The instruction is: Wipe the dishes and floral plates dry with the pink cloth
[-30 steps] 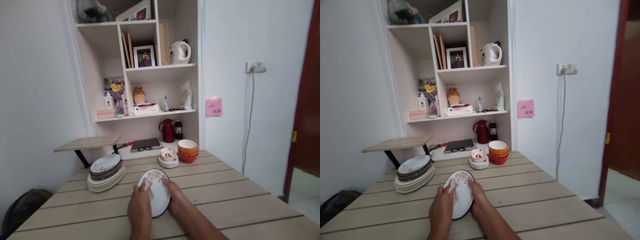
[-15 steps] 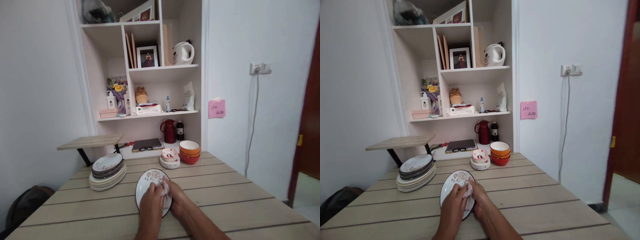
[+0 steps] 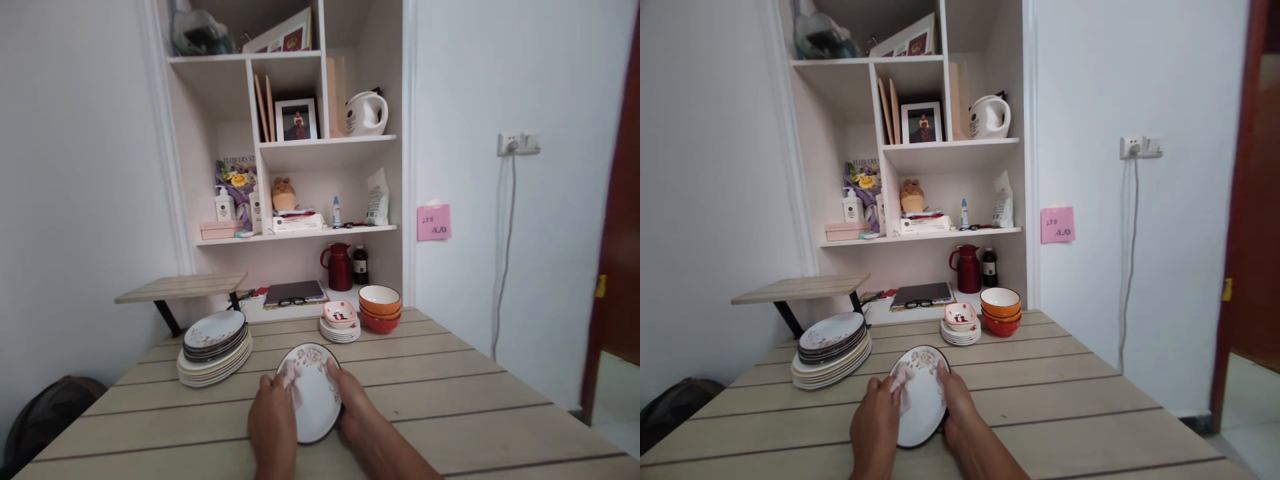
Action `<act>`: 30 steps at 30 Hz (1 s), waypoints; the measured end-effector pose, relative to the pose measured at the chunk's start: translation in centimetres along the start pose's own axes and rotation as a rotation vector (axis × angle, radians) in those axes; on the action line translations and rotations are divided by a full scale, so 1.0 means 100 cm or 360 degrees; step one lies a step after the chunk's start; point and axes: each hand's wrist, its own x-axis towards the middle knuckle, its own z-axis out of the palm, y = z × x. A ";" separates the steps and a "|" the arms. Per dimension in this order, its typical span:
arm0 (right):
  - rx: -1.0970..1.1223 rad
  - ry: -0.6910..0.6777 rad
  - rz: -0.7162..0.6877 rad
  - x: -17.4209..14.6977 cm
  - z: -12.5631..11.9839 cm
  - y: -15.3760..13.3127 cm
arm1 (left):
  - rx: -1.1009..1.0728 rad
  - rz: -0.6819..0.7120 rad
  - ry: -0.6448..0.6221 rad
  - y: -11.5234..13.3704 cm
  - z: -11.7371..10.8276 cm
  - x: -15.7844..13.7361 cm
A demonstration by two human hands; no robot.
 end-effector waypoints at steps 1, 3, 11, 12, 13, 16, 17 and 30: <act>0.0056 0.0027 -0.0008 0.003 -0.002 -0.001 | -0.0003 0.0044 -0.0042 0.004 0.001 -0.002; 0.0146 0.0054 -0.0032 0.007 -0.005 -0.002 | -0.0031 0.0170 -0.0092 0.012 0.002 -0.005; 0.0133 0.0010 0.0019 0.013 -0.009 -0.002 | -0.0086 0.0593 -0.0168 0.033 0.010 -0.016; 0.0108 0.0005 0.0028 0.011 -0.008 -0.002 | -0.0091 0.0599 -0.0150 0.033 0.010 -0.015; 0.0082 -0.0008 0.0035 0.010 -0.007 -0.002 | -0.0094 0.0597 -0.0128 0.032 0.010 -0.014; 0.0006 -0.0098 0.0027 0.003 -0.003 -0.002 | -0.0061 0.0451 -0.0042 0.025 0.008 -0.007; -0.0010 -0.0125 0.0009 0.001 -0.002 -0.002 | -0.0044 0.0363 -0.0015 0.021 0.007 -0.005; 0.0167 0.0148 -0.0057 0.009 -0.002 -0.004 | -0.0035 0.0305 -0.0070 0.014 0.013 -0.004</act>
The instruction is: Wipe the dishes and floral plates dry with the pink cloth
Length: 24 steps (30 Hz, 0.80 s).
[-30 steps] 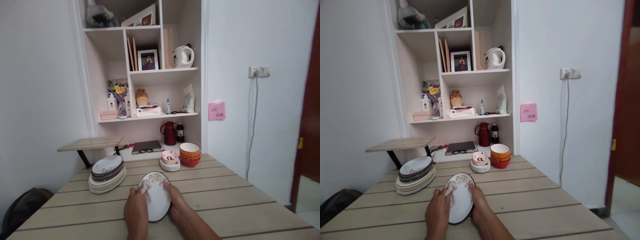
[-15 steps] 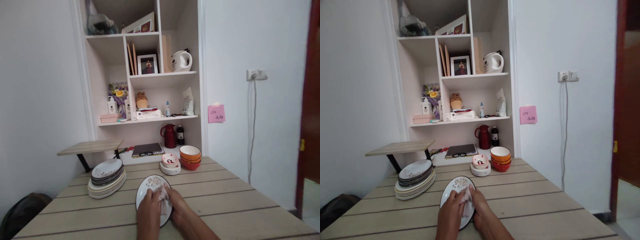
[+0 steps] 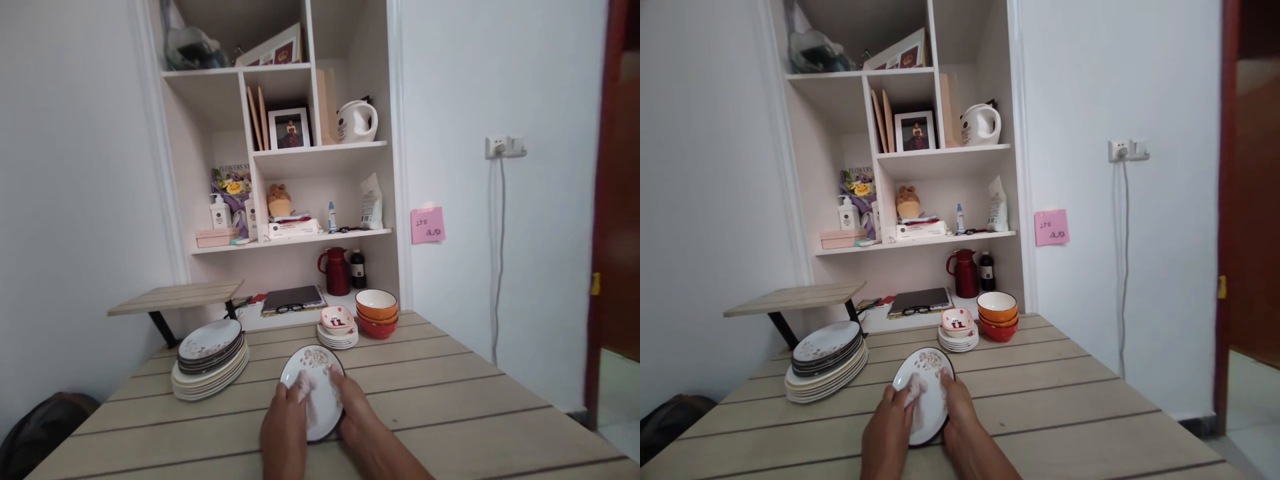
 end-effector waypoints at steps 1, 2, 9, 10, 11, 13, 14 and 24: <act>0.0013 -0.0007 -0.0006 0.001 -0.001 0.000 | -0.0015 0.0051 -0.0018 0.004 0.000 -0.001; 0.0022 -0.0020 -0.0011 0.002 -0.002 0.000 | -0.0022 0.0085 -0.0035 0.007 0.001 -0.002; -0.0046 -0.0128 -0.0021 0.005 -0.006 0.002 | -0.0076 0.0159 -0.0050 0.014 0.001 -0.005; -0.0063 -0.0137 -0.0011 0.005 -0.006 0.002 | -0.0078 0.0162 -0.0048 0.014 0.001 -0.005; -0.0080 -0.0143 -0.0001 0.004 -0.006 0.002 | -0.0074 0.0159 -0.0041 0.014 0.000 -0.005; -0.0107 -0.0154 0.0017 0.002 -0.004 0.001 | -0.0051 0.0127 -0.0015 0.012 -0.001 -0.003; -0.0123 -0.0161 0.0024 0.000 -0.003 0.001 | -0.0034 0.0092 0.0005 0.010 -0.001 -0.001; -0.0060 -0.0132 -0.0054 0.001 -0.006 0.009 | -0.0011 -0.0186 0.0029 -0.012 0.002 0.007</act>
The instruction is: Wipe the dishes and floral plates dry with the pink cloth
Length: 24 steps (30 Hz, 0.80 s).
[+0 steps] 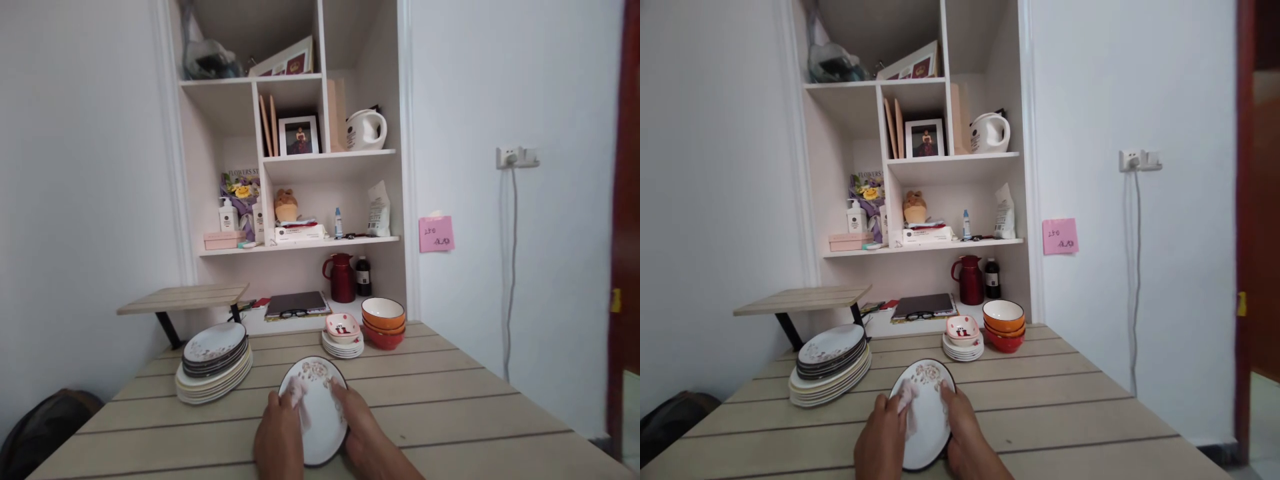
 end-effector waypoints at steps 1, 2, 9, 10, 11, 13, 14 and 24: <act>0.0033 0.0024 -0.0009 0.002 -0.002 0.000 | 0.0004 0.0057 -0.0031 0.004 0.002 -0.001; 0.0066 0.0043 -0.0017 0.004 -0.003 0.000 | 0.0015 0.0116 -0.0069 0.008 0.004 -0.002; 0.0039 0.0000 0.0103 0.007 -0.004 -0.004 | 0.0115 0.0332 -0.0215 0.035 0.004 -0.015; 0.0029 -0.0002 0.0112 0.006 -0.003 -0.003 | 0.0105 0.0346 -0.0191 0.036 0.003 -0.016; 0.0026 -0.0006 0.0112 0.005 -0.003 -0.003 | 0.0091 0.0360 -0.0170 0.035 0.003 -0.016; 0.0009 -0.0028 0.0114 0.004 -0.003 -0.001 | 0.0066 0.0352 -0.0140 0.032 0.002 -0.014; -0.0008 -0.0052 0.0114 0.004 -0.003 0.000 | 0.0054 0.0327 -0.0121 0.029 0.002 -0.012; -0.0084 -0.0008 0.0019 0.002 0.001 0.001 | 0.0023 -0.0043 -0.0091 0.003 0.005 0.007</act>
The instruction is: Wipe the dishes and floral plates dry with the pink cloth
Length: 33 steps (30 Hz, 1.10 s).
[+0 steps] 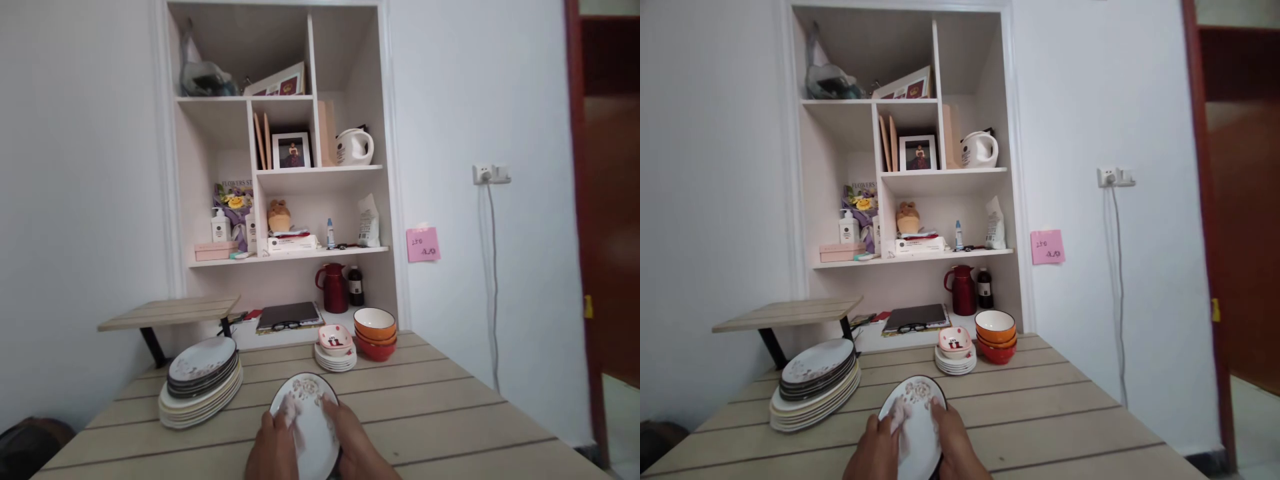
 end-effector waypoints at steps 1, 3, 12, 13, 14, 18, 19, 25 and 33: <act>0.0006 0.0003 -0.0010 -0.001 0.001 -0.001 | 0.0005 0.0033 -0.0032 0.003 -0.001 -0.001; 0.0022 0.0011 -0.0003 -0.003 0.001 -0.002 | 0.0028 0.0135 -0.0120 0.010 -0.003 -0.005; 0.0072 -0.0145 0.0079 -0.002 0.001 -0.002 | 0.0208 0.0393 -0.0095 0.035 -0.010 -0.013; 0.0056 -0.0154 0.0087 -0.003 0.001 -0.002 | 0.0226 0.0413 -0.0078 0.037 -0.012 -0.012; 0.0040 -0.0168 0.0083 -0.003 0.002 -0.003 | 0.0243 0.0434 -0.0061 0.039 -0.015 -0.010; 0.0008 -0.0178 0.0081 -0.004 0.001 -0.003 | 0.0238 0.0555 -0.0003 0.042 -0.025 -0.002; 0.0011 -0.0164 0.0079 -0.003 0.001 -0.002 | 0.0223 0.0589 0.0007 0.041 -0.027 0.001; 0.0026 -0.0125 -0.0014 0.000 -0.001 -0.001 | 0.0184 0.0694 0.0090 0.015 -0.021 0.016; 0.0072 -0.0041 -0.0018 0.003 -0.003 0.002 | 0.0232 0.0352 0.0079 -0.017 0.009 0.013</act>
